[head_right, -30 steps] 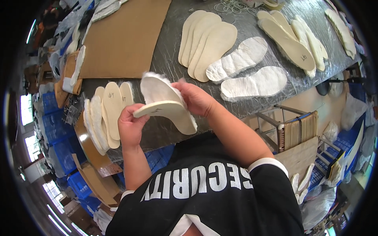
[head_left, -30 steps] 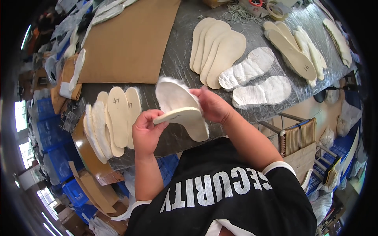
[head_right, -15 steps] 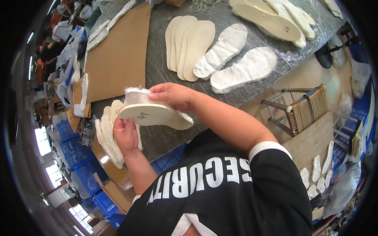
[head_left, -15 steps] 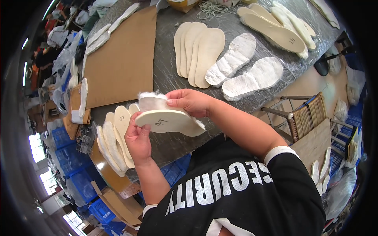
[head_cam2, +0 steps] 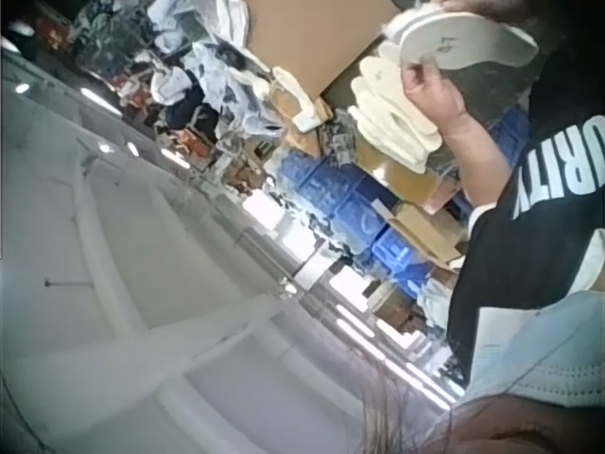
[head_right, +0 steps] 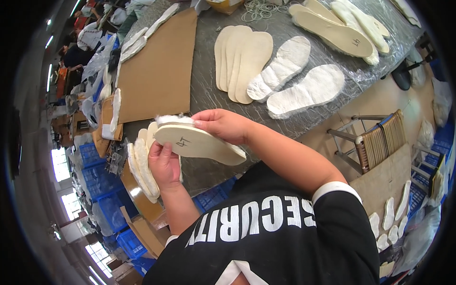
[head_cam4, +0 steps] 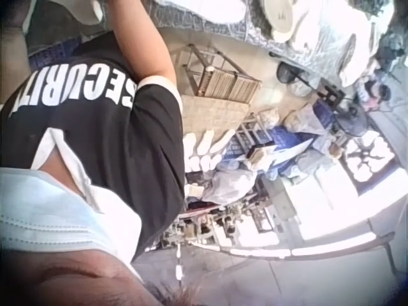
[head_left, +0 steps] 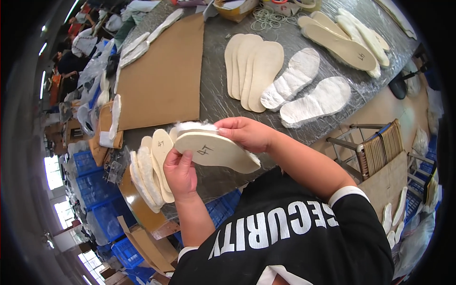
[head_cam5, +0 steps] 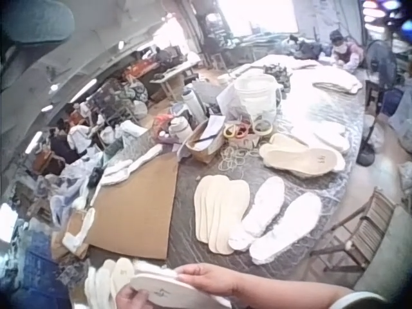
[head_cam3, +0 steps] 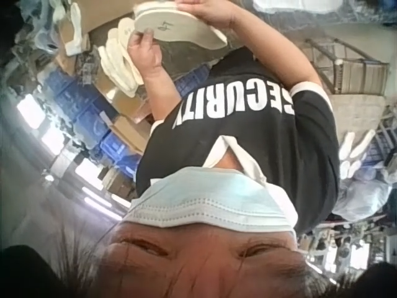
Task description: The recorder is assembling or inspecting shoe insoles by applying a padded layer to a base layer at a workstation.
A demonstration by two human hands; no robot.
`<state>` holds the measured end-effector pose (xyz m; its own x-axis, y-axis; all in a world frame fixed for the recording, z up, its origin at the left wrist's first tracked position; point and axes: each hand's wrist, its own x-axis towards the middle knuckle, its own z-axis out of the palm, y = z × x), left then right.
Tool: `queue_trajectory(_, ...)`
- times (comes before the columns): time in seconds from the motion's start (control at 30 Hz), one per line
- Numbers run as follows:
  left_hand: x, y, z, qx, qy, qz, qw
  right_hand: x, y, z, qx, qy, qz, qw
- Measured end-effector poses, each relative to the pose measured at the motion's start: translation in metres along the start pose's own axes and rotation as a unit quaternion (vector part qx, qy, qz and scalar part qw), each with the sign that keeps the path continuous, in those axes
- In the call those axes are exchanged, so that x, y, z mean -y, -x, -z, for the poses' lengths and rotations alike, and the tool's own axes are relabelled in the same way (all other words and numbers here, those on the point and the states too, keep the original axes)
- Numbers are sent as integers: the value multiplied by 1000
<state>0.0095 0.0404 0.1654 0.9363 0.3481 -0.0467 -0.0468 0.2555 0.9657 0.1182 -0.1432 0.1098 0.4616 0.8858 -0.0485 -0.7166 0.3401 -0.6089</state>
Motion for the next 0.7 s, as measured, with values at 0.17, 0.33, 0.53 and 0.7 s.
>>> queue_trajectory(0.17, -2, 3, -5, -13, -6, -15, 1000, -1, 4, -3, -4, 14, 5, 1000)
queue_trajectory(0.33, -5, 3, -12, -28, -7, -14, 999, -5, 9, 1, -33, 59, 16, 998)
queue_trajectory(0.53, -6, 4, -16, -40, -13, -13, 999, 3, 17, -9, 11, 70, 52, 996)
queue_trajectory(0.7, -9, 9, -20, -32, -113, -74, 990, 0, 22, -11, -23, 110, 49, 992)
